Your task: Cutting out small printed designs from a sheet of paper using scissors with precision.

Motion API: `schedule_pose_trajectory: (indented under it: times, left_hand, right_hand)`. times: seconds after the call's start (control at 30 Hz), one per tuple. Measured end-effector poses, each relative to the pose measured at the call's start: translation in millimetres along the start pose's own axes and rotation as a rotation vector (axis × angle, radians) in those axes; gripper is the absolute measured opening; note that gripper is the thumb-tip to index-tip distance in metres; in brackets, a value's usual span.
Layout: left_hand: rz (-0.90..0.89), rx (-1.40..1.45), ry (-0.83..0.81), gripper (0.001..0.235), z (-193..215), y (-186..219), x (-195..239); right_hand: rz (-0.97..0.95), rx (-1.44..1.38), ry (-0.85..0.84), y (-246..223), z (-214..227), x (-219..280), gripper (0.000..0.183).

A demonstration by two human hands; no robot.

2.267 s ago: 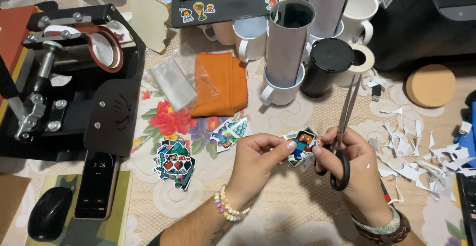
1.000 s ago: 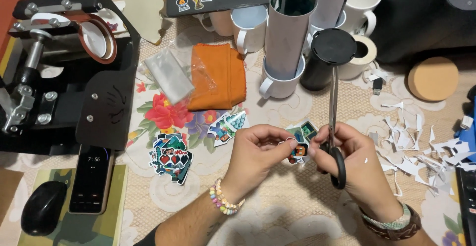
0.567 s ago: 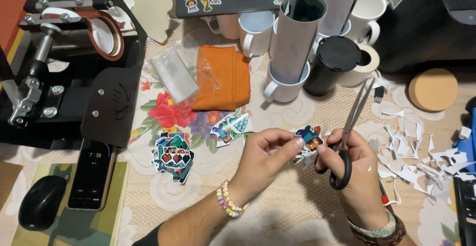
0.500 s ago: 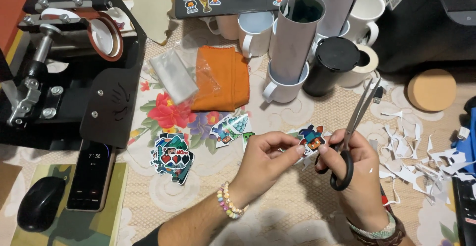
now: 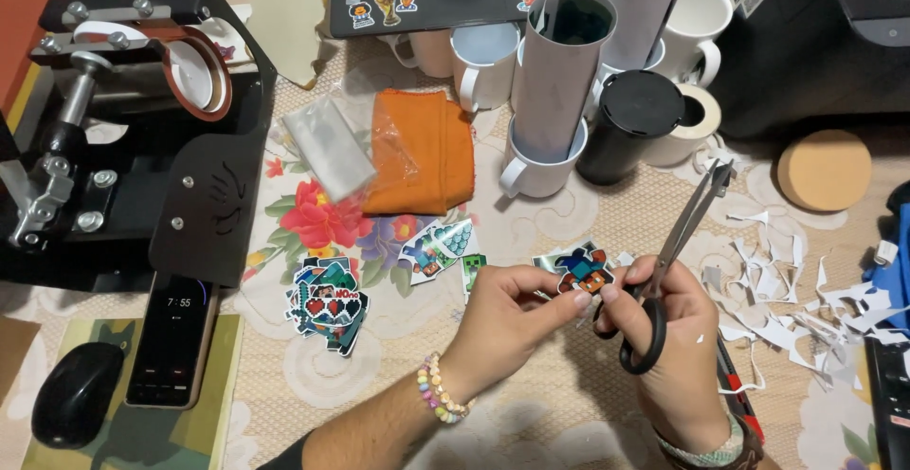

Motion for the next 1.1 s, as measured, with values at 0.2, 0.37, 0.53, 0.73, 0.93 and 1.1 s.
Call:
schedule_pose_trajectory:
  times: [0.2, 0.37, 0.53, 0.73, 0.93, 1.1]
  left_hand:
    - [0.088, 0.069, -0.035, 0.011, -1, -8, 0]
    - [0.160, 0.000, -0.113, 0.022, 0, 17, -3]
    - [0.022, -0.078, -0.053, 0.022, 10, 18, -10]
    - [0.017, -0.120, -0.018, 0.009, 16, 4, -14]
    - [0.160, 0.392, 0.346, 0.014, 22, 22, -6]
    - [0.209, 0.360, 0.380, 0.019, 24, 38, 4]
  right_hand:
    - [-0.029, -0.023, -0.002, 0, 1, -1, 0.019]
    - [0.013, -0.008, -0.004, 0, 4, -4, 0.019]
    - [-0.054, 0.161, -0.034, -8, 4, -7, 0.020]
    - [0.013, 0.202, -0.020, -22, 7, -11, 0.016]
    - [0.070, 0.064, 0.035, -1, 18, -17, 0.016]
    - [-0.029, 0.050, 0.022, 24, 14, -13, 0.015]
Point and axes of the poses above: each hand's wrist, its own x-axis away from the middle knuckle, its own z-axis out of the back of the hand, y = z × x, the point moved 3 cm from there along -x, towards the middle knuckle, and after that the axes turned 3 degrees about -y, right-handed, at the moved point
